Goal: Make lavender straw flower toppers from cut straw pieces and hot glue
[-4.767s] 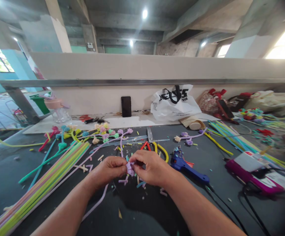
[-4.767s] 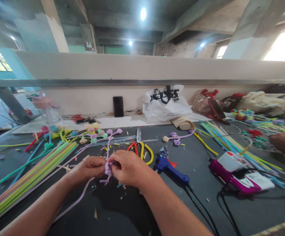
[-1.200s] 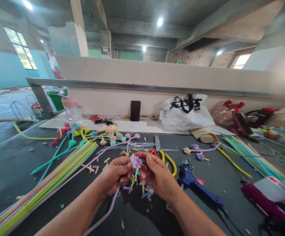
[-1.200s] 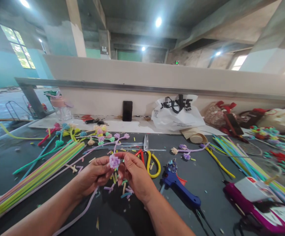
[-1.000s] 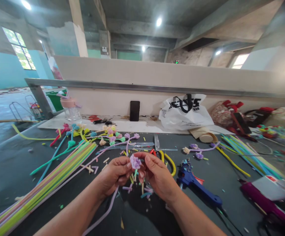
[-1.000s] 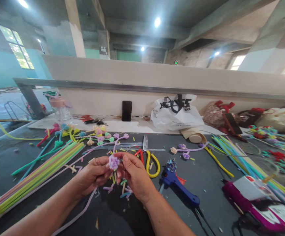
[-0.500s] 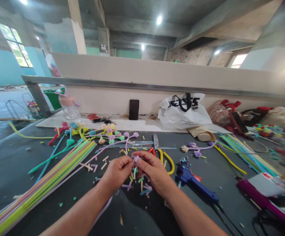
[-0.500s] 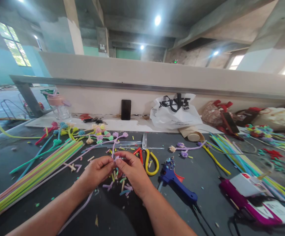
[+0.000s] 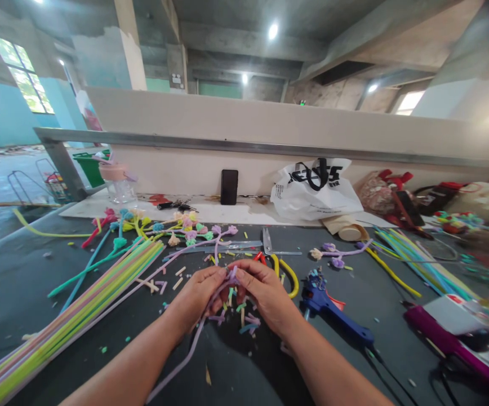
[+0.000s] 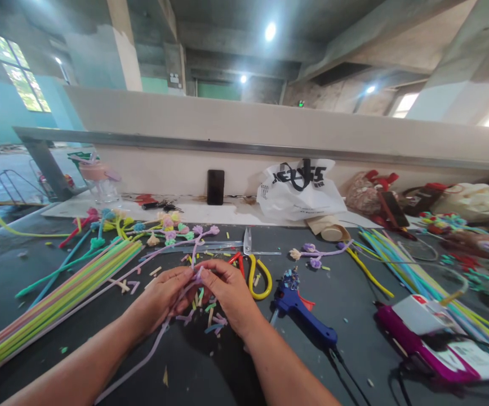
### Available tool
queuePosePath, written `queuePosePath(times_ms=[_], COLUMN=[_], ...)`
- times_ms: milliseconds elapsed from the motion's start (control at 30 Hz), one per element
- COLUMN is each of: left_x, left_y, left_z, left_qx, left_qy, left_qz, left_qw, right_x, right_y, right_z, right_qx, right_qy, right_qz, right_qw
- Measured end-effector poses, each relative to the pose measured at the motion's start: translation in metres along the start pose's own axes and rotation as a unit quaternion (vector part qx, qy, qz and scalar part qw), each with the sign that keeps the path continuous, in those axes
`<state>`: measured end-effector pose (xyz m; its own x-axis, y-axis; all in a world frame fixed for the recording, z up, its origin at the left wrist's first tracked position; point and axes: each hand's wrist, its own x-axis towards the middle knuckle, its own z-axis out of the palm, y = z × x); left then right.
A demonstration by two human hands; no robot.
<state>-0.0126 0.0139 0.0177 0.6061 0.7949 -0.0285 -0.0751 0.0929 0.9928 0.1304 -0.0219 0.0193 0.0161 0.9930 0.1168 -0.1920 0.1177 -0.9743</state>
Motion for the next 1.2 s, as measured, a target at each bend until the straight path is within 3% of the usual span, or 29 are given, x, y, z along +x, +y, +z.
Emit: queuePosePath(times_ms=[400,567,700,833,1000,1200], left_x=[0.000,-0.004,-0.006,-0.003,0.006,0.004], left_y=[-0.004,-0.001,0.000,-0.003,-0.011,-0.014], left_z=[-0.006,-0.010,-0.011,-0.011,-0.011,-0.011], left_qx=[-0.094,-0.109,-0.128,-0.133,-0.058,0.107], left_qy=[-0.062,-0.112,-0.128,-0.104,0.017,0.110], left_qz=[-0.079,-0.140,-0.152,-0.090,0.049,0.145], left_qw=[0.991,0.978,0.972,0.982,0.997,0.978], right_x=[-0.001,-0.002,-0.003,-0.004,-0.006,-0.007], right_y=[-0.002,-0.004,-0.005,-0.005,-0.006,-0.006], right_z=[0.000,0.000,-0.002,-0.003,0.000,-0.001], right_qx=[-0.054,-0.100,-0.137,-0.151,-0.071,-0.133], right_qy=[-0.023,-0.044,-0.057,-0.045,-0.009,0.064], right_qz=[-0.020,-0.062,-0.095,-0.132,-0.106,-0.229], right_qw=[0.998,0.992,0.984,0.979,0.992,0.962])
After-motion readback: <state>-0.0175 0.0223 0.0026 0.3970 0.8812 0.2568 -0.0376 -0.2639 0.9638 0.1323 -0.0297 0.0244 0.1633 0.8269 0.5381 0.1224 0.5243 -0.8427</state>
